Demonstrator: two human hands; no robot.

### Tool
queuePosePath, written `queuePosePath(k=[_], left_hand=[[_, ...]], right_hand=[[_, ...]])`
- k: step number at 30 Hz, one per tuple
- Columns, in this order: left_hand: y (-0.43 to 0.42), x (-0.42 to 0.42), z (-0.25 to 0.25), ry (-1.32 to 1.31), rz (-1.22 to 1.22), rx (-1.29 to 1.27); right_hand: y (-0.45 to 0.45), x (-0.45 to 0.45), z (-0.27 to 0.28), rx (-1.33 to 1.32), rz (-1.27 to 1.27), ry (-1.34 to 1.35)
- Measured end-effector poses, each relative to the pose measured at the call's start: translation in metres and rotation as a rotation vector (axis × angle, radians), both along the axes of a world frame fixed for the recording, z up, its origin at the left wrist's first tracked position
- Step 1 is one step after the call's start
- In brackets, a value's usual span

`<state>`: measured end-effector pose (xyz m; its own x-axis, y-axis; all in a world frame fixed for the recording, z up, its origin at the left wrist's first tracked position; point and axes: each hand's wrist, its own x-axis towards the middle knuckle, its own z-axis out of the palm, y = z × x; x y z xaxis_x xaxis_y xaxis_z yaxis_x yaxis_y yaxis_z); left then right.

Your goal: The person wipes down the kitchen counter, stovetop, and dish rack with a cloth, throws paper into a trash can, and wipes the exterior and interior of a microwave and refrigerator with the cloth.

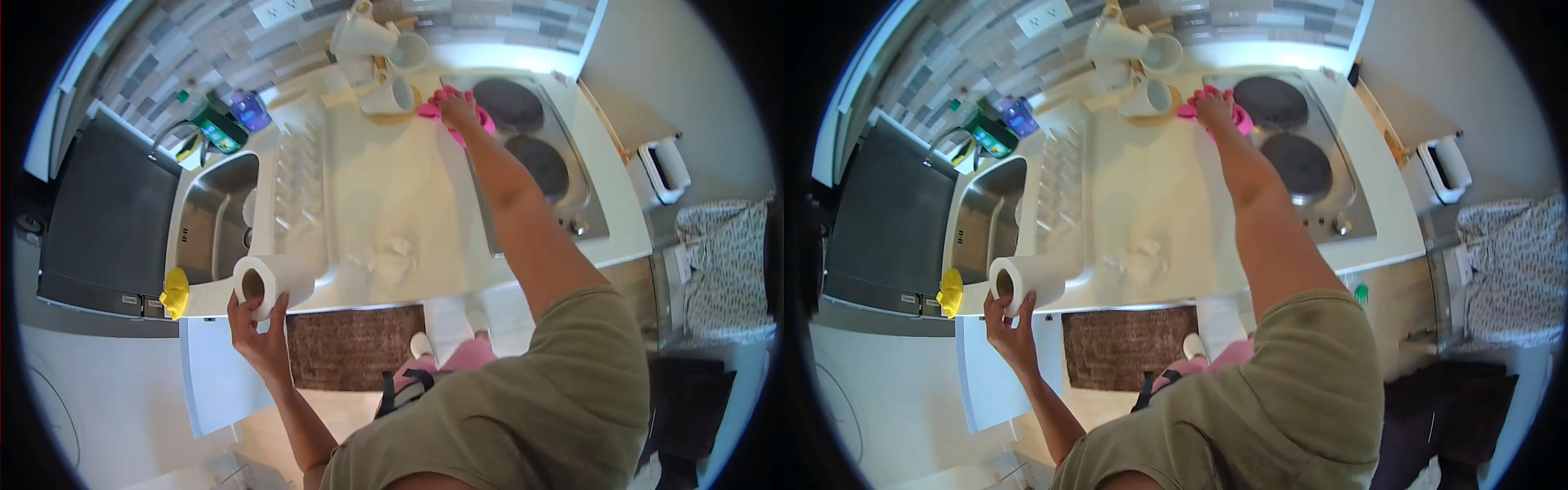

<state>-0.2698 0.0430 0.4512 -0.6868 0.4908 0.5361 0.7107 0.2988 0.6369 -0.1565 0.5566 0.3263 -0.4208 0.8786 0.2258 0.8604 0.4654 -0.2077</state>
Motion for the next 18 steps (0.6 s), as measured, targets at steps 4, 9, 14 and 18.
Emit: queuePosePath(k=[4, 9, 14, 18], left_hand=[[0.005, -0.003, 0.006, -0.127, -0.104, 0.008], [0.067, 0.015, 0.017, -0.152, -0.388, 0.163], [0.151, 0.095, 0.027, -0.155, -0.7, 0.222], [0.209, 0.166, 0.035, -0.293, -0.987, 0.274]], right_hand=[[-0.068, 0.048, -0.02, 0.241, 0.241, -0.164], [-0.228, 0.127, -0.019, 0.192, 0.306, -0.063], [-0.337, 0.203, -0.006, -0.047, 0.332, 0.187], [-0.33, 0.307, 0.038, -0.453, 0.256, 0.531]])
